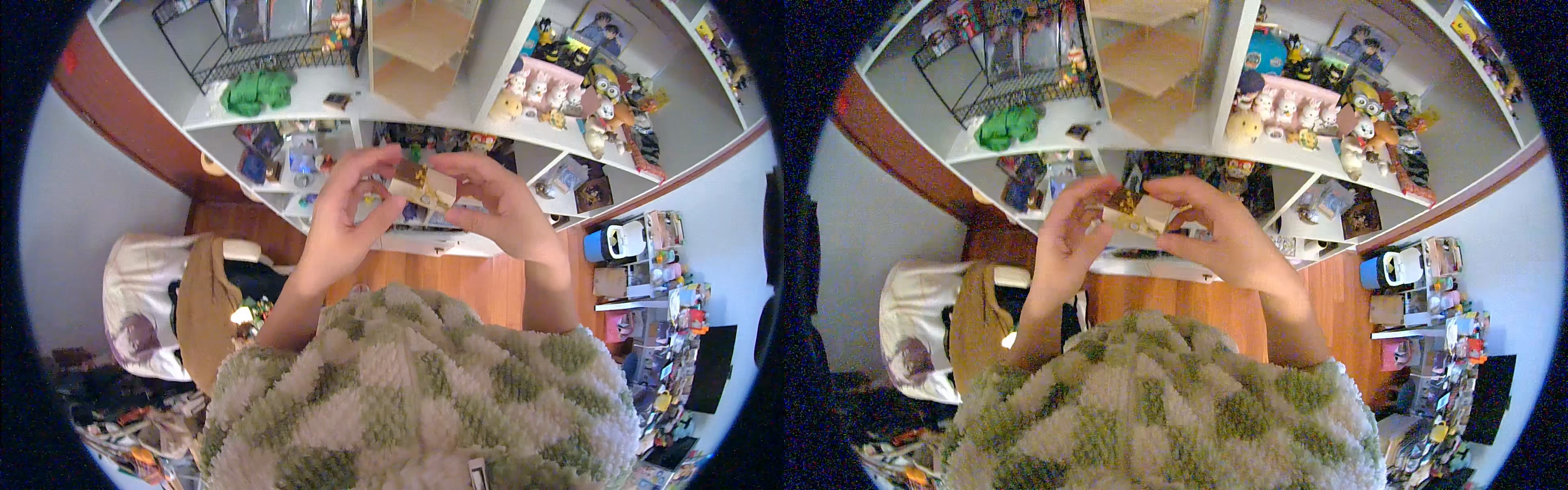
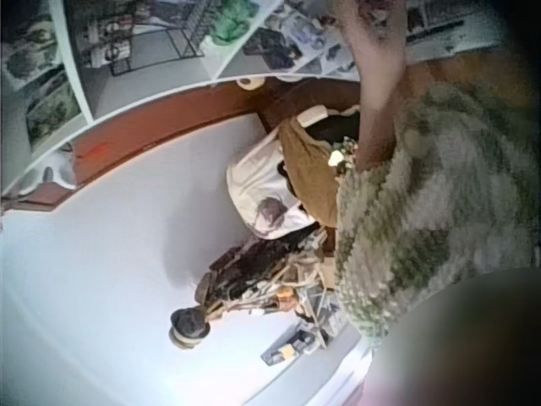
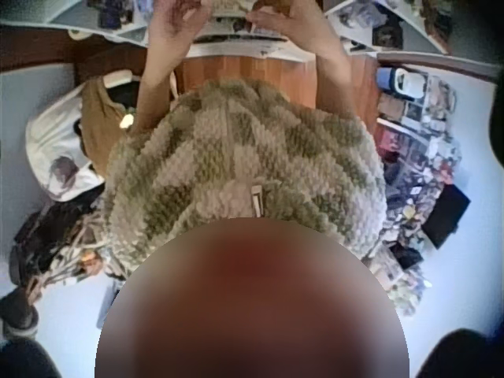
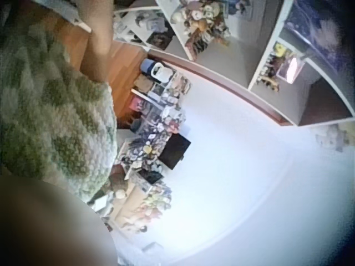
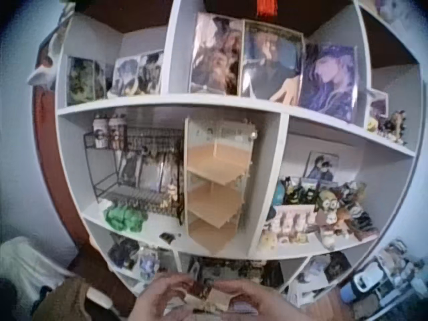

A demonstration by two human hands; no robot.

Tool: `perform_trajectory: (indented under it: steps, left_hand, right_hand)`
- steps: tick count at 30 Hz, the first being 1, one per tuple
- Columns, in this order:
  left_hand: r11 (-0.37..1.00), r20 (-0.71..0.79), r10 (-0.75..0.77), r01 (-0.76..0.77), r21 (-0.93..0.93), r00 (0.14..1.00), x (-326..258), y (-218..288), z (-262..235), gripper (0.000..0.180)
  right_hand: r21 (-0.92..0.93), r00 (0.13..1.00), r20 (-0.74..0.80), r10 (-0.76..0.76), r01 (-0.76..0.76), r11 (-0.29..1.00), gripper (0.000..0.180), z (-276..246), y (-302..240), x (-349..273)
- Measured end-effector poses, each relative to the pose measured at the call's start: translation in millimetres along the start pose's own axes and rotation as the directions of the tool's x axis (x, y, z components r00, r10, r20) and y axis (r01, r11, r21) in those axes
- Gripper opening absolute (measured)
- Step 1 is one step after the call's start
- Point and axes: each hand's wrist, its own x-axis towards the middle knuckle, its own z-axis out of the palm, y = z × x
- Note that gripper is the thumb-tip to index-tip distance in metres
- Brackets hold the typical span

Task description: The person assembles a miniature wooden dollhouse by applying adhesive-backed paper panels to the interior walls and inserting small wooden furniture pieces. The person handles paper panels, a wooden dollhouse frame, and miniature furniture, placing items into the structure.

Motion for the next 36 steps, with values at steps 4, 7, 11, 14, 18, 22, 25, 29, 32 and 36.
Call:
perform_trajectory:
  steps: [4, 7, 11, 14, 18, 22, 25, 29, 32, 36]
  left_hand:
    - [0.999, 0.065, -0.054, 0.054, -0.007, 0.996, 17, -10, -22, 0.043]
    - [0.999, 0.022, 0.03, -0.03, 0.01, 0.999, 29, -25, -28, 0.041]
    - [0.99, -0.007, 0.1, -0.099, 0.096, 0.995, 44, -41, -33, 0.039]
    - [0.984, -0.017, 0.108, -0.104, 0.143, 0.994, 58, -51, -35, 0.039]
    - [0.961, -0.067, 0.126, -0.105, 0.257, 0.99, 75, -61, -40, 0.038]
    - [0.912, -0.148, 0.224, -0.154, 0.38, 0.963, 90, -69, -46, 0.037]
    - [0.85, -0.181, 0.308, -0.185, 0.494, 0.934, 100, -73, -46, 0.035]
    - [0.796, -0.186, 0.349, -0.185, 0.576, 0.919, 109, -73, -45, 0.034]
    - [0.792, -0.182, 0.342, -0.178, 0.584, 0.922, 113, -72, -44, 0.033]
    - [0.817, -0.167, 0.301, -0.163, 0.553, 0.939, 120, -72, -43, 0.029]
  right_hand:
    - [0.061, 0.996, -0.086, 0.037, -0.032, 0.998, 0.046, 11, 3, 13]
    - [0.038, 0.971, -0.227, 0.069, -0.062, 0.997, 0.04, 22, 11, 21]
    - [-0.357, 0.915, -0.348, -0.205, 0.073, 0.931, 0.037, 30, 24, 38]
    - [-0.569, 0.886, -0.376, -0.271, 0.01, 0.822, 0.034, 29, 29, 45]
    - [-0.454, 0.793, -0.569, -0.219, -0.08, 0.887, 0.031, 34, 41, 59]
    - [-0.517, 0.718, -0.646, -0.257, -0.165, 0.84, 0.03, 36, 53, 76]
    - [-0.638, 0.694, -0.621, -0.364, -0.179, 0.749, 0.028, 37, 58, 88]
    - [-0.679, 0.704, -0.638, -0.312, -0.323, 0.66, 0.025, 36, 58, 101]
    - [-0.722, 0.721, -0.618, -0.314, -0.363, 0.589, 0.026, 32, 57, 108]
    - [-0.769, 0.729, -0.6, -0.33, -0.411, 0.489, 0.029, 28, 56, 116]
